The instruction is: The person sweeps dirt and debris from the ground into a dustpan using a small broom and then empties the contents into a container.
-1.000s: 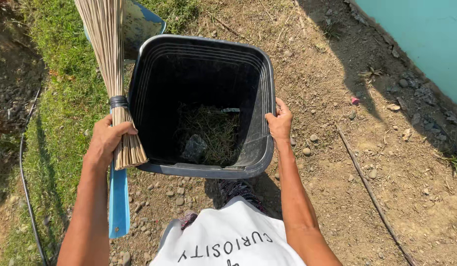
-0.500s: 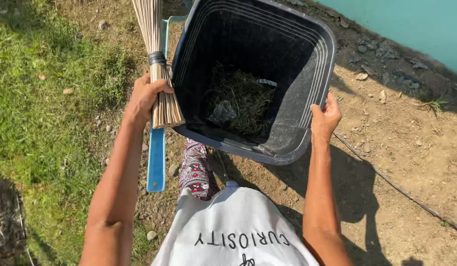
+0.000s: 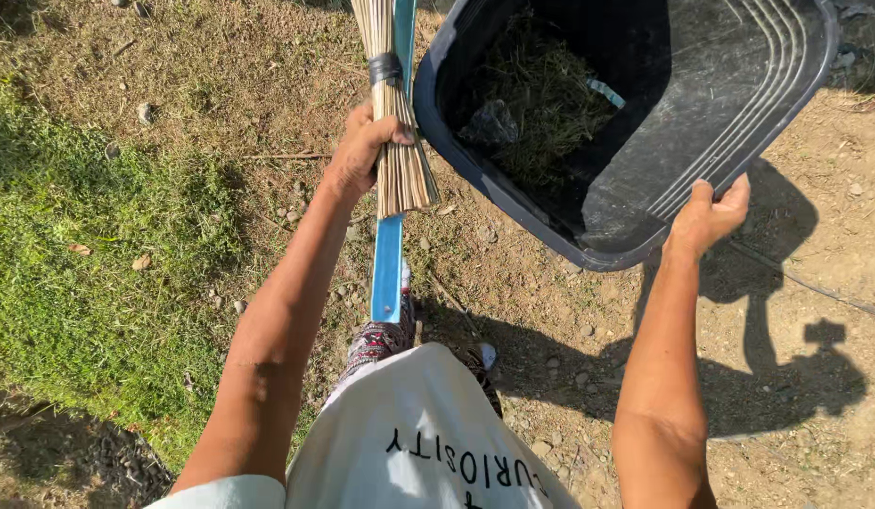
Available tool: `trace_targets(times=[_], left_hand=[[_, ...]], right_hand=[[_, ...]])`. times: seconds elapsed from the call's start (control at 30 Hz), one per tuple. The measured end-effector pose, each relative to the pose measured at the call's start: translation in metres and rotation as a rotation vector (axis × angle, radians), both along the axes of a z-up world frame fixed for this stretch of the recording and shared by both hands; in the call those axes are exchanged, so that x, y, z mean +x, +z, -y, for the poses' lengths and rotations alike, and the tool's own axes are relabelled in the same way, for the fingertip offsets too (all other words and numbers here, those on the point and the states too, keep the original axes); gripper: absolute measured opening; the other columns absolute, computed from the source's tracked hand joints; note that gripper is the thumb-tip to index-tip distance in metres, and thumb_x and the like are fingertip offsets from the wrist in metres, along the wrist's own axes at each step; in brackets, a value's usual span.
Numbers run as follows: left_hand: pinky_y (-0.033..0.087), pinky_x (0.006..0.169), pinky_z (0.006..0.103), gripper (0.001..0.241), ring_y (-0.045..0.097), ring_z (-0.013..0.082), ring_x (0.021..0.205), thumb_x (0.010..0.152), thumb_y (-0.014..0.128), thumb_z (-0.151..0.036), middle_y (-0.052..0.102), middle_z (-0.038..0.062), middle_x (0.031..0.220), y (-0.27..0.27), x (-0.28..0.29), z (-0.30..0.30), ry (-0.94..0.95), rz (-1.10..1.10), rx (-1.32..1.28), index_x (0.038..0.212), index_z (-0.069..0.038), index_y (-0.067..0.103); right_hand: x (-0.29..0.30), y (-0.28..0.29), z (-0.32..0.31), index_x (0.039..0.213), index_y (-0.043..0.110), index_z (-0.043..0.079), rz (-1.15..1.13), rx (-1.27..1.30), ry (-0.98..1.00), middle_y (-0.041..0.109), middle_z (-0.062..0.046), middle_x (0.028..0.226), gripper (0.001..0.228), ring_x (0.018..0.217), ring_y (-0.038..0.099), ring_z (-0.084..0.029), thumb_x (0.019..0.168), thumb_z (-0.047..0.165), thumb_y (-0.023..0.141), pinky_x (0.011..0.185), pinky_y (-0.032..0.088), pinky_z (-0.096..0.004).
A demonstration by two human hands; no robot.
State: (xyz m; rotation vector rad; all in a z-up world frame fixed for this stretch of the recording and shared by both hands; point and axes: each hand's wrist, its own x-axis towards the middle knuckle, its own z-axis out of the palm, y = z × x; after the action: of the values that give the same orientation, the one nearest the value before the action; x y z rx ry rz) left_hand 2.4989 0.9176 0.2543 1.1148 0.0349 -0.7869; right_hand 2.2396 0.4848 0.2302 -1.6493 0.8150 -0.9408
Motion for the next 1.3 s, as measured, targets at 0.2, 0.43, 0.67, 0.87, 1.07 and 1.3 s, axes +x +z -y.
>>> trace_targets(times=[0.2, 0.43, 0.67, 0.87, 1.07, 1.3], left_hand=[[0.067, 0.073, 0.0396, 0.039, 0.074, 0.0225, 0.078, 0.065, 0.066, -0.011, 0.068, 0.007, 0.083, -0.038, -0.054, -0.060, 0.149, -0.187, -0.036, 0.102, -0.007, 0.053], [0.065, 0.065, 0.0353, 0.031, 0.072, 0.0216, 0.067, 0.079, 0.066, -0.017, 0.068, 0.010, 0.081, -0.110, -0.095, -0.133, 0.304, -0.415, -0.094, 0.104, -0.002, 0.055], [0.064, 0.063, 0.0328, 0.028, 0.073, 0.0231, 0.067, 0.084, 0.066, -0.013, 0.071, 0.016, 0.084, -0.141, -0.154, -0.189, 0.403, -0.417, -0.138, 0.106, 0.002, 0.059], [0.066, 0.069, 0.0409, 0.027, 0.073, 0.0252, 0.069, 0.081, 0.067, -0.015, 0.068, 0.011, 0.082, -0.144, -0.244, -0.219, 0.400, -0.493, -0.231, 0.103, -0.003, 0.056], [0.064, 0.068, 0.0437, 0.033, 0.071, 0.0263, 0.069, 0.075, 0.071, -0.018, 0.067, 0.012, 0.082, -0.190, -0.402, -0.248, 0.265, -0.540, -0.351, 0.101, -0.003, 0.056], [0.061, 0.062, 0.0402, 0.021, 0.069, 0.0242, 0.064, 0.073, 0.075, -0.017, 0.069, 0.011, 0.076, -0.216, -0.544, -0.340, 0.123, -0.534, -0.275, 0.085, -0.003, 0.065]], right_hand=[[0.037, -0.015, 0.035, 0.115, 0.060, -0.005, -0.021, 0.031, -0.028, 0.064, -0.005, 0.109, 0.035, 0.095, 0.064, -0.014, 0.083, -0.018, 0.053, 0.088, 0.054, -0.026], [0.019, -0.033, 0.047, 0.124, 0.060, -0.002, -0.086, 0.072, -0.056, 0.065, -0.010, 0.120, 0.038, 0.103, 0.065, -0.018, 0.088, -0.012, 0.056, 0.094, 0.057, -0.032], [-0.010, -0.032, -0.007, 0.161, 0.023, 0.024, -0.357, 0.492, -0.330, 0.025, -0.010, 0.166, 0.086, 0.148, 0.031, -0.033, 0.093, 0.059, 0.063, 0.112, 0.027, -0.068], [-0.110, -0.086, -0.264, 0.124, 0.051, 0.011, -0.289, 0.693, 0.259, 0.053, -0.005, 0.094, 0.039, 0.078, 0.058, -0.018, 0.099, 0.040, 0.060, 0.062, 0.052, -0.036], [-0.261, -0.120, -0.544, 0.127, 0.061, 0.000, -0.456, 1.420, 1.053, 0.068, -0.016, 0.107, 0.046, 0.091, 0.069, -0.028, 0.105, 0.039, 0.051, 0.080, 0.061, -0.049], [-0.391, -0.093, -0.669, 0.106, 0.060, 0.003, -0.378, 1.862, 0.718, 0.061, -0.012, 0.085, 0.041, 0.076, 0.060, -0.025, 0.103, 0.042, 0.047, 0.074, 0.056, -0.040]])
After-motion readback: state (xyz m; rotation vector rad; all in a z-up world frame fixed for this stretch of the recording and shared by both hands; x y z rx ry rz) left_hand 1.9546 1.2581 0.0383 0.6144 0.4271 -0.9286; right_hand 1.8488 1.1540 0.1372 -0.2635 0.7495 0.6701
